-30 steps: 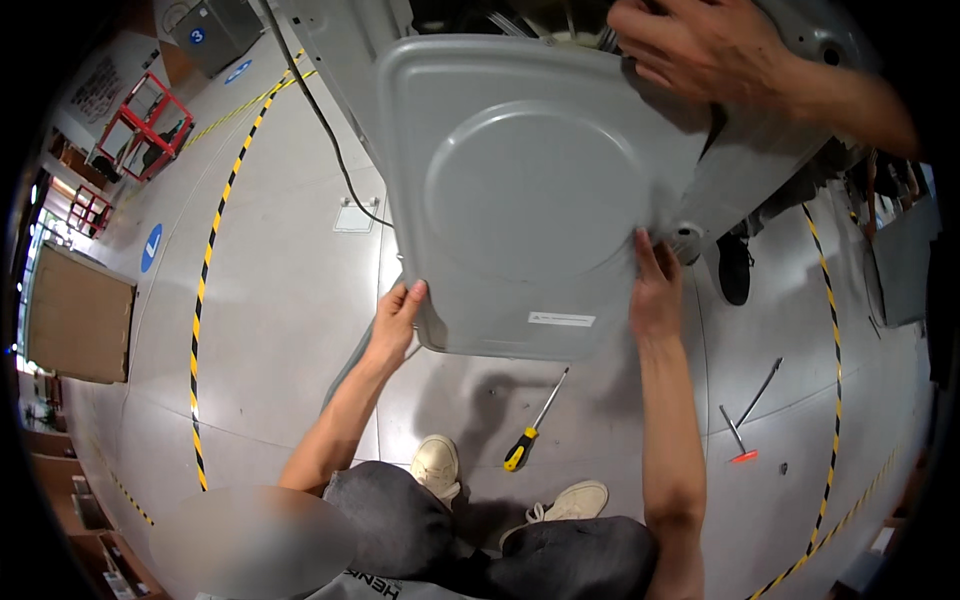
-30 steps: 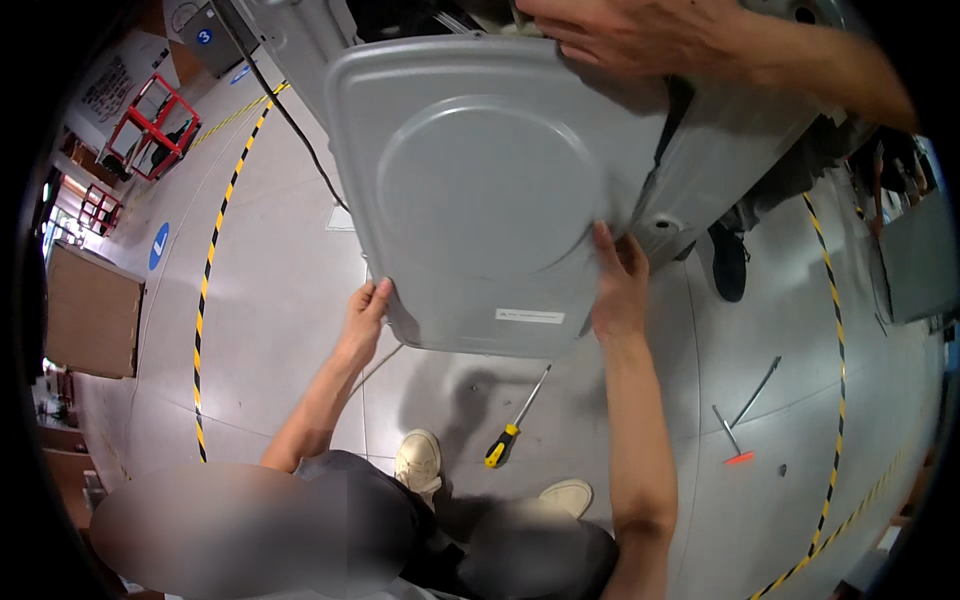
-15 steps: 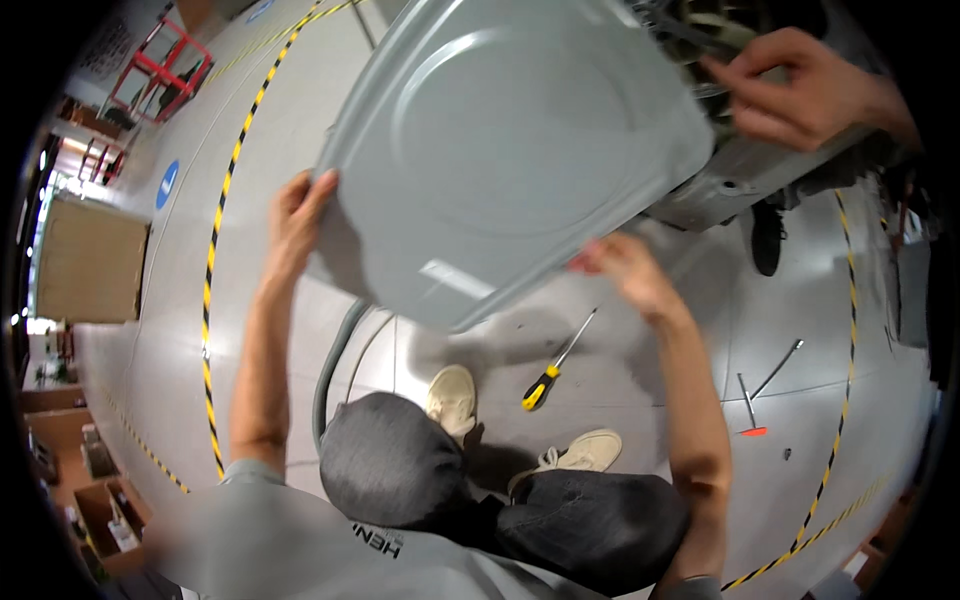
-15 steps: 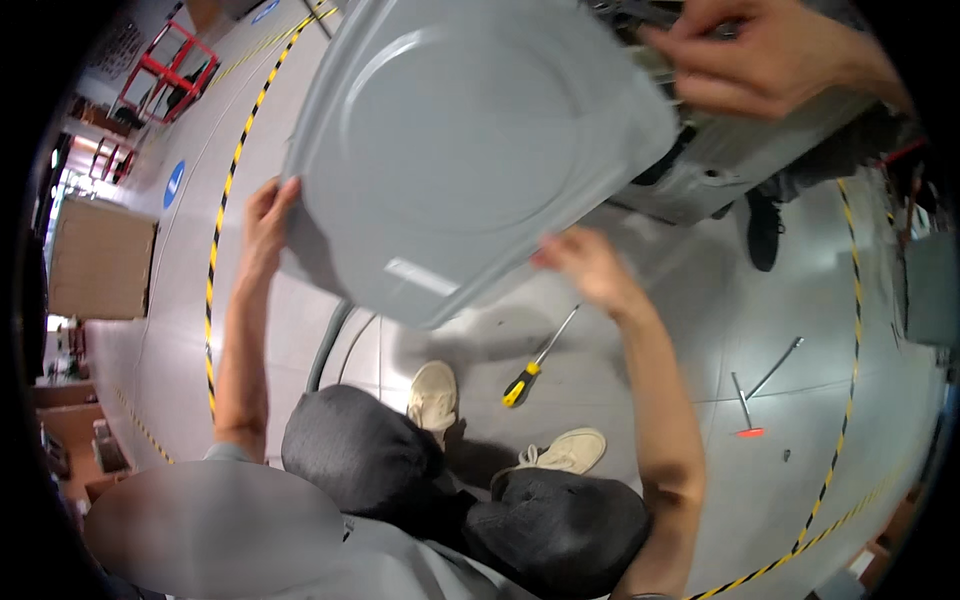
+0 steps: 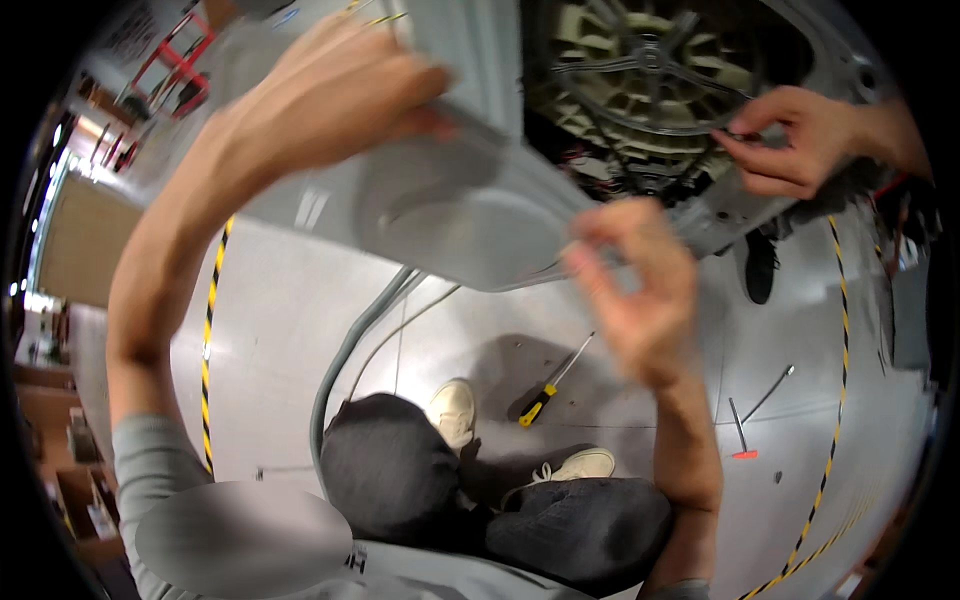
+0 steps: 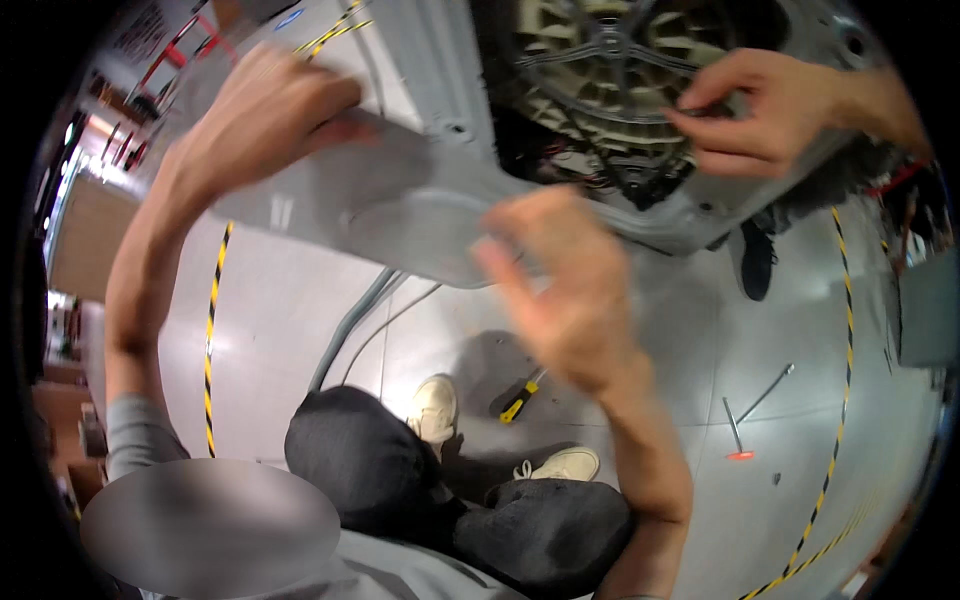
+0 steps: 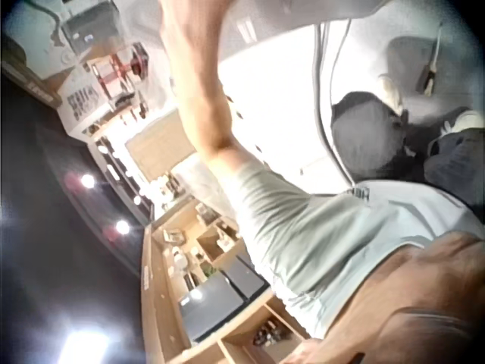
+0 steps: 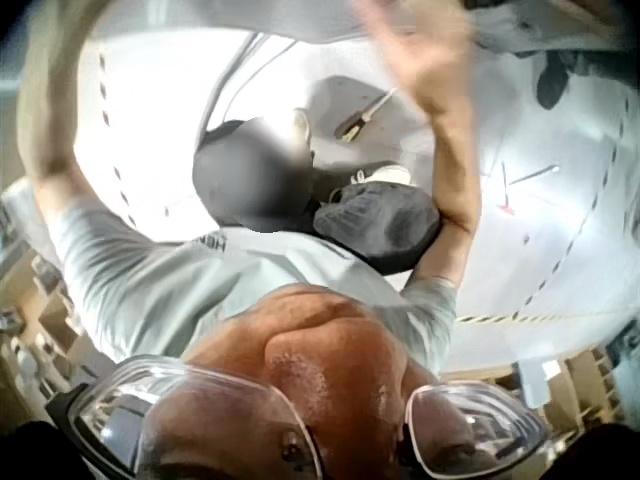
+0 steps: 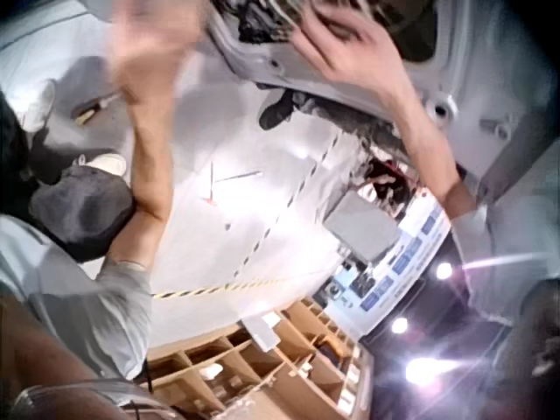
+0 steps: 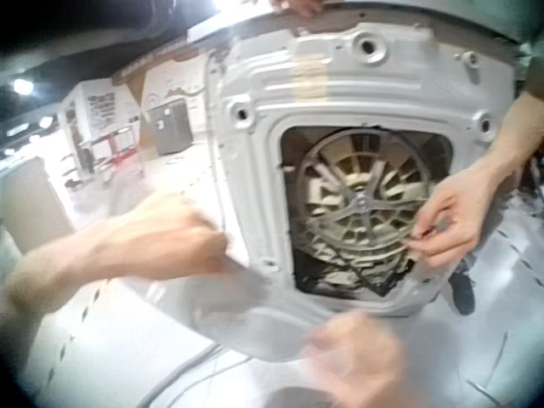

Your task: The person removes a screw from the back panel of a washing machine with a screwdriver, detaches the panel, then replaces it and tightens the screw.

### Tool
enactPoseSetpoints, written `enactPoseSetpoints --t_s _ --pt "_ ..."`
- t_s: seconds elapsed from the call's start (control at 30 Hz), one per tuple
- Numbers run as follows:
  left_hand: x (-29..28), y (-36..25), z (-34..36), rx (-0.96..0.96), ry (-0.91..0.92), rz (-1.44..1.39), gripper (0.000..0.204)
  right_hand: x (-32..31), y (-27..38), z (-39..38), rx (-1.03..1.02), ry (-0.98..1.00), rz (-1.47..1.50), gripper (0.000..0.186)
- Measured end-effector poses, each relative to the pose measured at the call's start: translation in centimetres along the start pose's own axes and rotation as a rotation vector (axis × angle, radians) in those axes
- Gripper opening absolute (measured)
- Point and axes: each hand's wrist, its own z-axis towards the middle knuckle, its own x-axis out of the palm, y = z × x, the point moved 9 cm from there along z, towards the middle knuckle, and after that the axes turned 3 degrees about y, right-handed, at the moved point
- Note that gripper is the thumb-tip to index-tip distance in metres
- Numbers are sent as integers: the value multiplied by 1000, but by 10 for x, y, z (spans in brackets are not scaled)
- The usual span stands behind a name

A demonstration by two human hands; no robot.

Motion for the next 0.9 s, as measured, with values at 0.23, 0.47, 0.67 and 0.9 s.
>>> enactPoseSetpoints --t_s 0.23,0.47,0.67,0.9 --pt "-10 -75 86 236 338 151 31 6 -80 -2 374 45 205 45" --pt "-24 -110 102 500 2 67 17 -7 -132 -33 603 -120 547 23" --pt "-17 -130 90 444 -472 73 16 -19 -154 -51 480 -243 310 20" --pt "3 -79 19 -79 -794 -591 34 -25 -195 -81 617 -489 714 20"
